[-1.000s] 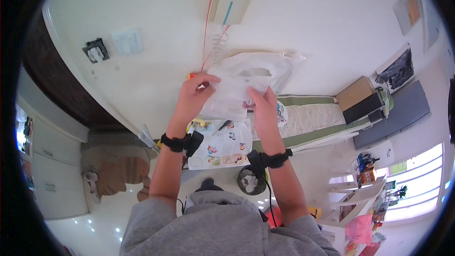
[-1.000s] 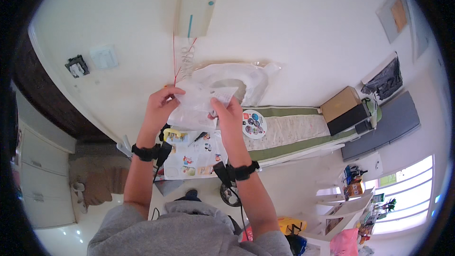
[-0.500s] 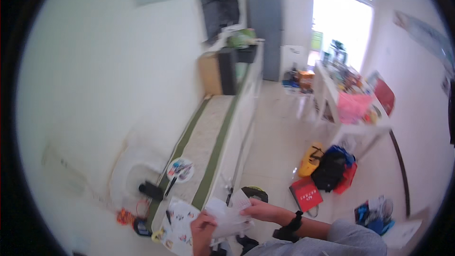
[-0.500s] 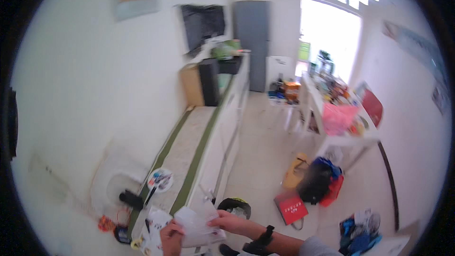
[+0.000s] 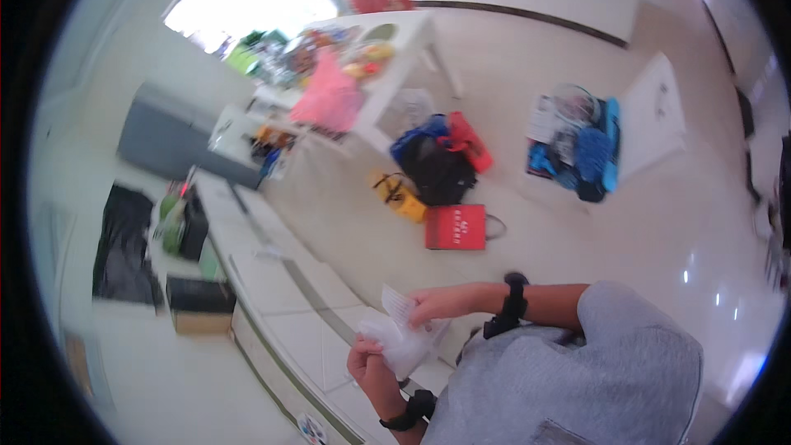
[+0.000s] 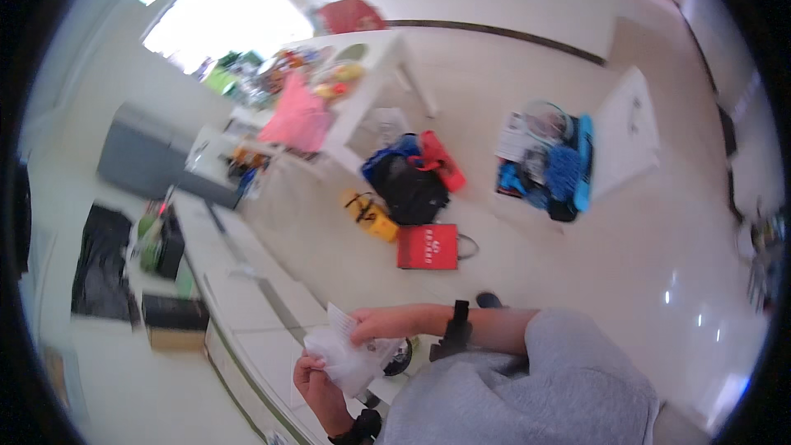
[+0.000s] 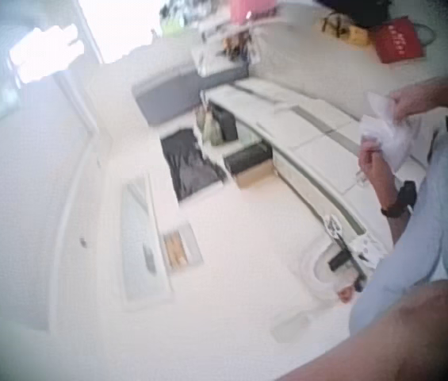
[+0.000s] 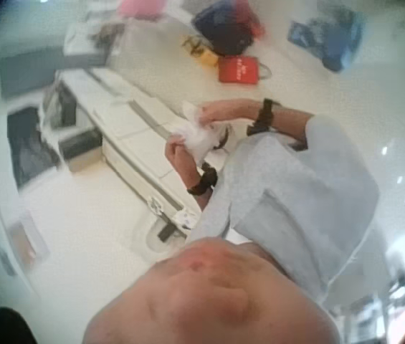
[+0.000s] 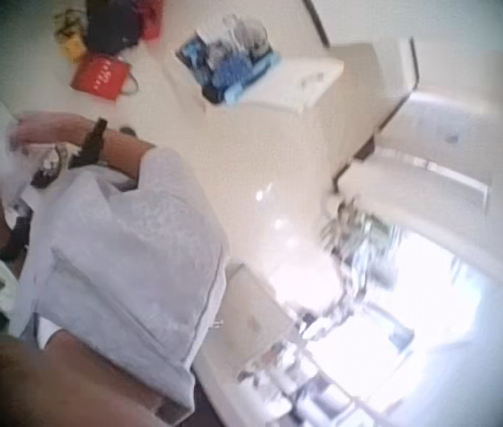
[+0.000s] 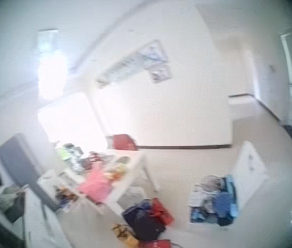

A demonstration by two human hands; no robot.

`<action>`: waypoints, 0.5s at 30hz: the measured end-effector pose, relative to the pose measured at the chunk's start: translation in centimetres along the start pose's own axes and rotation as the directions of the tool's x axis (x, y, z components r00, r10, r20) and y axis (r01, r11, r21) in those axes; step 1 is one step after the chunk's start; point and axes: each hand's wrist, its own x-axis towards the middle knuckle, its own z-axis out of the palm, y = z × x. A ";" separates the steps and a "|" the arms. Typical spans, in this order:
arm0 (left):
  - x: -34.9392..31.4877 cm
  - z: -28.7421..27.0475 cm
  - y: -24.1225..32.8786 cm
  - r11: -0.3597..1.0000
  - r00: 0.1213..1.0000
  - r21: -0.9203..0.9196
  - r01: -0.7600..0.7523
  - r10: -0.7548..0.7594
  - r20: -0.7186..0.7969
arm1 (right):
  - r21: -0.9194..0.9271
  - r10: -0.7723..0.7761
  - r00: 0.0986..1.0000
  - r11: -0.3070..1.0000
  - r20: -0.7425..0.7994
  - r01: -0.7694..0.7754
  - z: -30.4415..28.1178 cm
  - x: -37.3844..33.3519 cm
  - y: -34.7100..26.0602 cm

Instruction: The person puts several items, including a pink object, a white box, a clear plastic case, a mosquito racket, a hand-held cleaning device, and a round manual, into a blue case one by one.

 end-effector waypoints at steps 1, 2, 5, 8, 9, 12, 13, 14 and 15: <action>1.5 1.5 -1.0 0.999 0.988 -0.050 -0.011 0.018 0.155 | 0.038 -0.011 0.995 0.999 -0.096 0.014 -1.2 -2.3 -1.9; 2.5 2.5 -1.1 0.999 0.976 -0.029 0.016 -0.009 0.218 | 0.083 -0.024 0.982 0.996 -0.189 0.040 -1.7 -3.5 -2.3; 5.1 9.0 -2.7 0.999 0.946 0.019 0.040 -0.044 0.322 | 0.102 -0.095 0.941 0.986 -0.325 0.135 -6.2 -8.2 -1.8; 7.2 14.1 -4.8 0.996 0.842 0.059 0.074 -0.094 0.531 | 0.091 -0.157 0.855 0.969 -0.495 0.231 -8.3 -12.8 -1.3; 8.0 15.9 -5.0 0.994 0.798 0.047 0.096 -0.105 0.593 | 0.049 -0.198 0.802 0.961 -0.563 0.271 -8.7 -13.9 -1.3; 10.0 20.1 -6.3 0.989 0.720 -0.005 0.151 -0.107 0.686 | 0.043 -0.213 0.698 0.943 -0.684 0.329 -9.8 -16.5 -1.4; 10.8 21.3 -6.8 0.986 0.667 0.013 0.168 -0.124 0.734 | 0.036 -0.214 0.650 0.936 -0.729 0.349 -10.7 -17.2 -1.8; 11.8 22.1 -7.3 0.981 0.609 0.040 0.189 -0.149 0.779 | 0.025 -0.220 0.628 0.934 -0.746 0.357 -11.3 -17.4 -1.9; 13.1 22.9 -7.9 0.982 0.562 0.064 0.177 -0.154 0.813 | 0.034 -0.216 0.566 0.917 -0.796 0.398 -11.9 -17.4 -2.1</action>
